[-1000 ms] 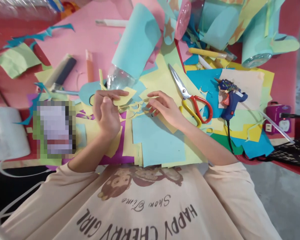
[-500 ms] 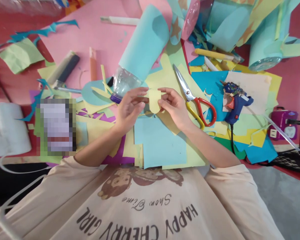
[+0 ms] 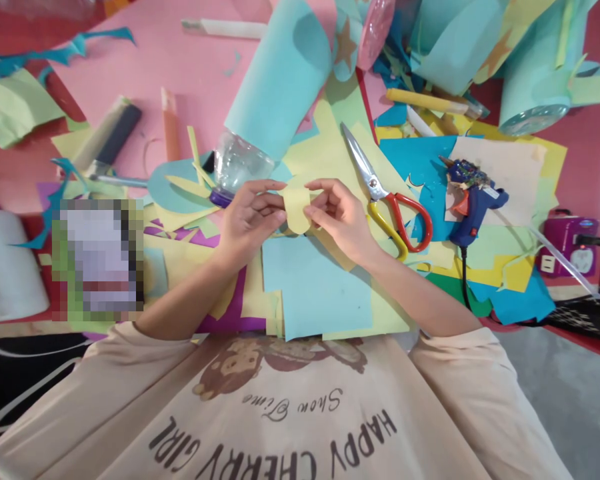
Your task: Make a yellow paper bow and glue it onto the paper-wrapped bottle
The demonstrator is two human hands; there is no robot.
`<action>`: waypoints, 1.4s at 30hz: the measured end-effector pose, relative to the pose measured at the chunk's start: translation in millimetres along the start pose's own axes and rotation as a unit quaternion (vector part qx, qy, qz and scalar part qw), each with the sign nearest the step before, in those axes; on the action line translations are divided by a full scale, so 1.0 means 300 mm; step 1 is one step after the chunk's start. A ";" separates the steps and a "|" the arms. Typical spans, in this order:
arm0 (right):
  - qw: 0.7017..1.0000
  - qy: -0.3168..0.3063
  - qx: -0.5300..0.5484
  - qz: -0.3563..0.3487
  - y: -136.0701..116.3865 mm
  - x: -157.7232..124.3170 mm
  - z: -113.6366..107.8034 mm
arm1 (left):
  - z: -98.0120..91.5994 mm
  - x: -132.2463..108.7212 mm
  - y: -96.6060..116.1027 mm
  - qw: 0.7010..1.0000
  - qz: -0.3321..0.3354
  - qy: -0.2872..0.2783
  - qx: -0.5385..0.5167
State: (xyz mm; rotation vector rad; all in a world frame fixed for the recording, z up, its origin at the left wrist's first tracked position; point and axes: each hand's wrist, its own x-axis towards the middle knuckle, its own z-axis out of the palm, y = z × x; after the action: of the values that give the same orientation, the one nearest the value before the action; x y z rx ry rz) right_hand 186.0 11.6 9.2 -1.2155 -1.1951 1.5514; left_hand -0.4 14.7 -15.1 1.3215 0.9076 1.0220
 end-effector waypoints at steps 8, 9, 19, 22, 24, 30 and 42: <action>1.000 -0.005 0.025 0.009 0.002 0.002 -0.005 | 0.001 0.002 0.008 1.000 -0.003 0.001 0.000; 1.000 -0.007 0.022 0.007 0.002 0.001 -0.005 | 0.002 0.001 0.010 1.000 -0.004 0.003 0.006; 0.998 -0.053 -0.026 -0.023 0.000 -0.022 -0.001 | 0.008 -0.001 -0.003 0.999 0.026 0.010 0.030; 0.998 -0.060 -0.004 -0.020 0.002 -0.021 -0.003 | 0.007 -0.001 -0.005 1.000 0.011 0.019 0.021; 0.998 -0.065 -0.011 -0.024 0.006 -0.018 -0.004 | 0.008 0.001 -0.003 0.999 -0.005 0.029 0.013; 0.994 -0.079 -0.071 -0.012 0.009 -0.013 0.001 | 0.017 0.003 0.001 0.999 -0.010 0.027 0.026; 0.983 -0.121 -0.138 0.024 0.003 -0.016 -0.008 | 0.015 0.002 -0.006 0.994 0.042 0.030 0.094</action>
State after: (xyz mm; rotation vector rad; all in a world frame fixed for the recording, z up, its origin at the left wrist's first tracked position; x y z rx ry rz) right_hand 189.2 7.2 9.2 -1.2630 -1.5939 1.6438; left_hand 4.2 13.7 -16.5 1.5038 1.0207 1.0673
